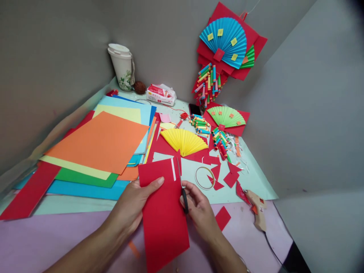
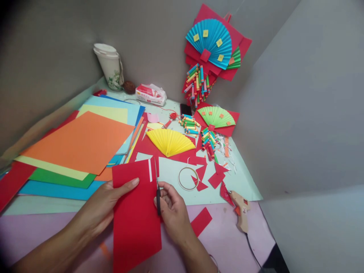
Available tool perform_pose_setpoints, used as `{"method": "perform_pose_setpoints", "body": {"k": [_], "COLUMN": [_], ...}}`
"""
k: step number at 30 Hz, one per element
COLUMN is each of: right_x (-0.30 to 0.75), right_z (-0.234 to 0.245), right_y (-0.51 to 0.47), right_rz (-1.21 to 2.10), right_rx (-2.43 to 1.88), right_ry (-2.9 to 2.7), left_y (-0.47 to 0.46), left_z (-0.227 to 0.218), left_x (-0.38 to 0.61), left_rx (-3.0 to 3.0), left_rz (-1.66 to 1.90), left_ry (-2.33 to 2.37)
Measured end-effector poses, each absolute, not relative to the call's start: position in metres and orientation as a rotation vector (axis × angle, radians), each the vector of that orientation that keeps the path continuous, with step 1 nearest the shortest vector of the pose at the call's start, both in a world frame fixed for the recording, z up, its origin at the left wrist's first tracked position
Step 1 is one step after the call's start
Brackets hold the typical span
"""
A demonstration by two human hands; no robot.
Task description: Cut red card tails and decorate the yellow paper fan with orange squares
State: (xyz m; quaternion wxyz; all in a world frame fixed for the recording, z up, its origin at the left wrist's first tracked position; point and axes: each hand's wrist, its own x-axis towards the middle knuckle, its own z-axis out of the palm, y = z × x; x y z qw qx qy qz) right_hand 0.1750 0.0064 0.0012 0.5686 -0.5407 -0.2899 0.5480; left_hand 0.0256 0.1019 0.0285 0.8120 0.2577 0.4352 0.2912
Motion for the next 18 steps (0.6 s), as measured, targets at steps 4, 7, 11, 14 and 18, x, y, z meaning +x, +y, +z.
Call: {"method": "perform_pose_setpoints", "body": {"k": [4, 7, 11, 14, 18], "right_x": [0.1758, 0.1754, 0.1739, 0.1741, 0.1761], "right_z": [0.0008, 0.0020, 0.0044, 0.0044, 0.0022], "right_y": [0.0065, 0.0070, 0.0086, 0.0092, 0.0079], "right_rz": [1.289, 1.292, 1.277, 1.260, 1.271], "right_rx": [-1.275, -1.281, -1.330, -1.333, -1.271], "right_ry": [-0.670, -0.660, -0.629, -0.622, -0.664], "left_y": [0.1028, 0.1030, 0.1022, 0.1013, 0.1006], "left_z": [0.0288, 0.0293, 0.0301, 0.0301, 0.0291], "left_x": [0.0261, 0.0263, 0.0266, 0.0270, 0.0267], "left_rx": [0.549, 0.547, 0.551, 0.562, 0.576], "left_rz": [0.619, 0.624, 0.620, 0.607, 0.597], "left_ry": [0.933, 0.939, 0.957, 0.948, 0.939]}}
